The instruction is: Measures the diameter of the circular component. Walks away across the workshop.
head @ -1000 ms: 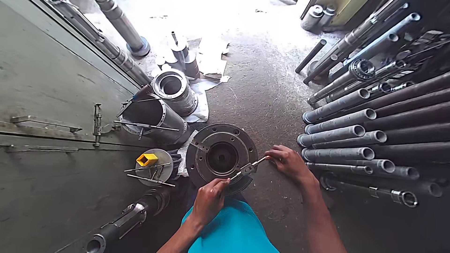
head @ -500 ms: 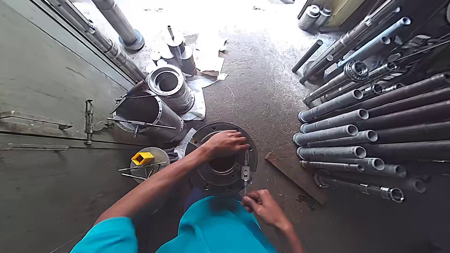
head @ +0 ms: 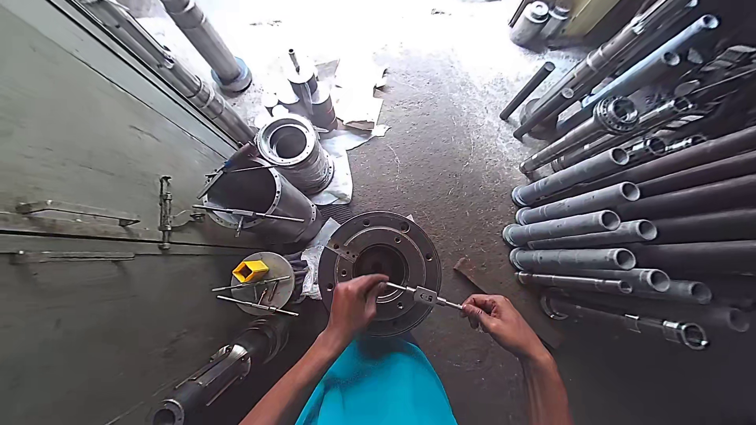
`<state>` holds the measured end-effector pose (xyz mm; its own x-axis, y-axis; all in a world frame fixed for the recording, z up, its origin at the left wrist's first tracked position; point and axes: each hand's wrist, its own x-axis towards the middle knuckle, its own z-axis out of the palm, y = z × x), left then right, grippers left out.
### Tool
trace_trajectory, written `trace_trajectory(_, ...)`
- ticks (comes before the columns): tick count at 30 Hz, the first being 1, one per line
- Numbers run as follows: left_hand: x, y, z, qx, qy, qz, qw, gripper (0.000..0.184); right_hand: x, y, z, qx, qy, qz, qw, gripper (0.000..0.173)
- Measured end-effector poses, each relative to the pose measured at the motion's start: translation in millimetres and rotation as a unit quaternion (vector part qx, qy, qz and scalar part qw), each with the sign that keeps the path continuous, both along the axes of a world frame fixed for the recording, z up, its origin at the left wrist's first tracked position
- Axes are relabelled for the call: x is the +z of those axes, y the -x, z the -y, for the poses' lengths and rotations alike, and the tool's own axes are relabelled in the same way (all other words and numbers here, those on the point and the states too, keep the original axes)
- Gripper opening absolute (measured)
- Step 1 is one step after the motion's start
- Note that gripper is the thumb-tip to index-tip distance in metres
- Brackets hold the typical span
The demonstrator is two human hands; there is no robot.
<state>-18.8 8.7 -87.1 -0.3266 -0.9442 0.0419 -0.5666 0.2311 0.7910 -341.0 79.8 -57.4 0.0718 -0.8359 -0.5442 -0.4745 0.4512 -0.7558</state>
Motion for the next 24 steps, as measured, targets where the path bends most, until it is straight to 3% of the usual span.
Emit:
trace_trajectory(3,16,24,46,0.008,-0.193,-0.048,0.98,0.018,-2,-13,-12,0.071,-0.069,0.108,0.989,0.027)
trace_trajectory(6,27,75,82,-0.109,-0.221,0.016,0.969,0.019,-11,-73,-24,0.078,-0.134,0.237,0.959,0.032)
trace_trajectory(9,45,138,77,-0.28,-0.191,0.149,0.929,0.031,-18,-156,-22,-0.074,-0.098,0.299,0.946,0.035)
trace_trajectory(12,57,161,55,-0.44,-0.145,0.206,0.862,0.03,-16,-217,-4,-0.312,-0.025,0.298,0.902,0.01)
trace_trajectory(14,59,157,55,-0.492,-0.14,0.209,0.833,0.035,-22,-230,4,-0.364,0.006,0.342,0.866,0.024)
trace_trajectory(15,60,148,58,-0.495,-0.15,0.204,0.831,0.039,-18,-226,6,-0.345,-0.007,0.333,0.877,0.016)
trace_trajectory(16,62,135,62,-0.481,-0.16,0.19,0.841,0.041,-10,-212,7,-0.275,-0.03,0.305,0.911,0.012)
trace_trajectory(17,62,117,65,-0.447,-0.161,0.171,0.863,0.041,-5,-190,6,-0.171,-0.028,0.275,0.946,0.021)
trace_trajectory(19,56,70,67,-0.346,-0.137,0.137,0.918,0.037,-3,-143,-6,-0.045,0.132,0.179,0.974,0.023)
trace_trajectory(21,44,18,58,-0.257,-0.098,0.114,0.955,0.032,-2,-97,-13,-0.038,0.319,-0.01,0.947,0.022)
trace_trajectory(23,35,-20,33,-0.205,-0.076,0.104,0.97,0.03,-4,-51,-5,-0.008,0.375,-0.19,0.908,0.027)
trace_trajectory(24,33,-28,14,-0.183,-0.06,0.104,0.976,0.028,-10,-33,4,0.022,0.367,-0.232,0.9,0.028)
